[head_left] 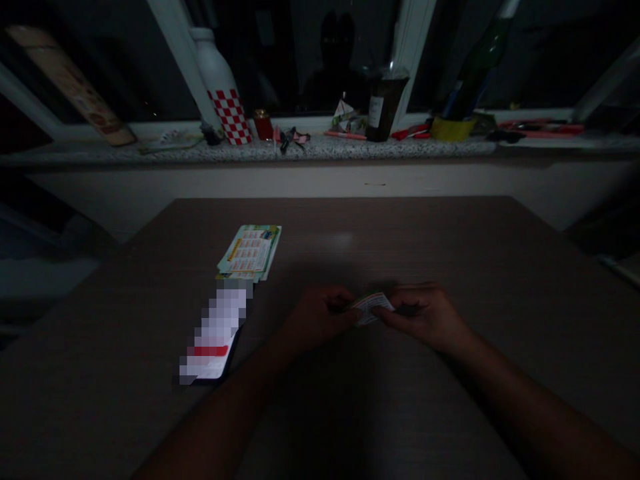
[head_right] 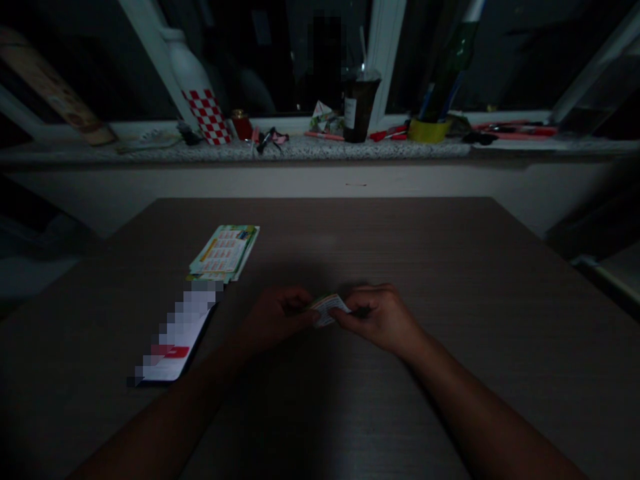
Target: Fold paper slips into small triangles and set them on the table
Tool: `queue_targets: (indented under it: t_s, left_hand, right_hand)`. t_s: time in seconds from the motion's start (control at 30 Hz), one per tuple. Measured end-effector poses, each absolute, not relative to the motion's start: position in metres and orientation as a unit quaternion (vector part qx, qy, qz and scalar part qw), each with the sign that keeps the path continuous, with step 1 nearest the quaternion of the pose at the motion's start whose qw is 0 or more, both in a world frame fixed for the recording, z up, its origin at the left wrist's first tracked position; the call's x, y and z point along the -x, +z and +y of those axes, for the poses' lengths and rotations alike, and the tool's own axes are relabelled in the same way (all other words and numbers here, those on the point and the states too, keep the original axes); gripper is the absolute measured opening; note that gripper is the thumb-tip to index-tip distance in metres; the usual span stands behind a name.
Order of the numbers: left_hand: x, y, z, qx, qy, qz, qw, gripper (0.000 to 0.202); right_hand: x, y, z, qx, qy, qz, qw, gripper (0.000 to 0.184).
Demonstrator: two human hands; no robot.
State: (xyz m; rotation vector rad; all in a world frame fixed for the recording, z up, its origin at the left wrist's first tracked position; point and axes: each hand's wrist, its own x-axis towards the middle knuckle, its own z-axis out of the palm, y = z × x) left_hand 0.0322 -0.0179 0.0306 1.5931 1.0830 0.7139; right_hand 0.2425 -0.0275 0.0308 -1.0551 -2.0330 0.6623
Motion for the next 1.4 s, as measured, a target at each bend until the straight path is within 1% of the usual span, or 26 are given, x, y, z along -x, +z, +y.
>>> queue_targets:
  t_s: [0.43,0.7,0.87,1.0,1.1,1.23,1.4]
  left_hand:
    - [-0.032,0.028,-0.019,-0.658,0.3,0.436,0.536,0.014]
    - [-0.033,0.03,-0.019,-0.671,0.299,0.445,0.512,0.015]
    - [-0.034,0.027,-0.018,-0.639,0.338,0.438,0.534,0.02]
    - [-0.038,0.022,-0.017,-0.578,0.403,0.433,0.562,0.022]
    - [-0.042,0.021,-0.018,-0.539,0.44,0.439,0.568,0.021]
    - [-0.044,0.022,-0.019,-0.528,0.448,0.45,0.564,0.02]
    - [-0.045,0.023,-0.019,-0.516,0.452,0.453,0.57,0.023]
  right_hand:
    - [-0.244,0.03,-0.027,0.405,0.27,-0.791,0.369,0.023]
    - [-0.243,0.03,-0.027,0.421,0.265,-0.784,0.373,0.022]
    - [-0.24,0.028,-0.028,0.461,0.289,-0.734,0.406,0.023]
    - [-0.236,0.026,-0.028,0.502,0.32,-0.677,0.433,0.026]
    - [-0.233,0.026,-0.028,0.515,0.321,-0.655,0.45,0.025]
    - [-0.231,0.026,-0.029,0.524,0.317,-0.645,0.457,0.025]
    - [-0.231,0.025,-0.029,0.533,0.318,-0.637,0.457,0.024]
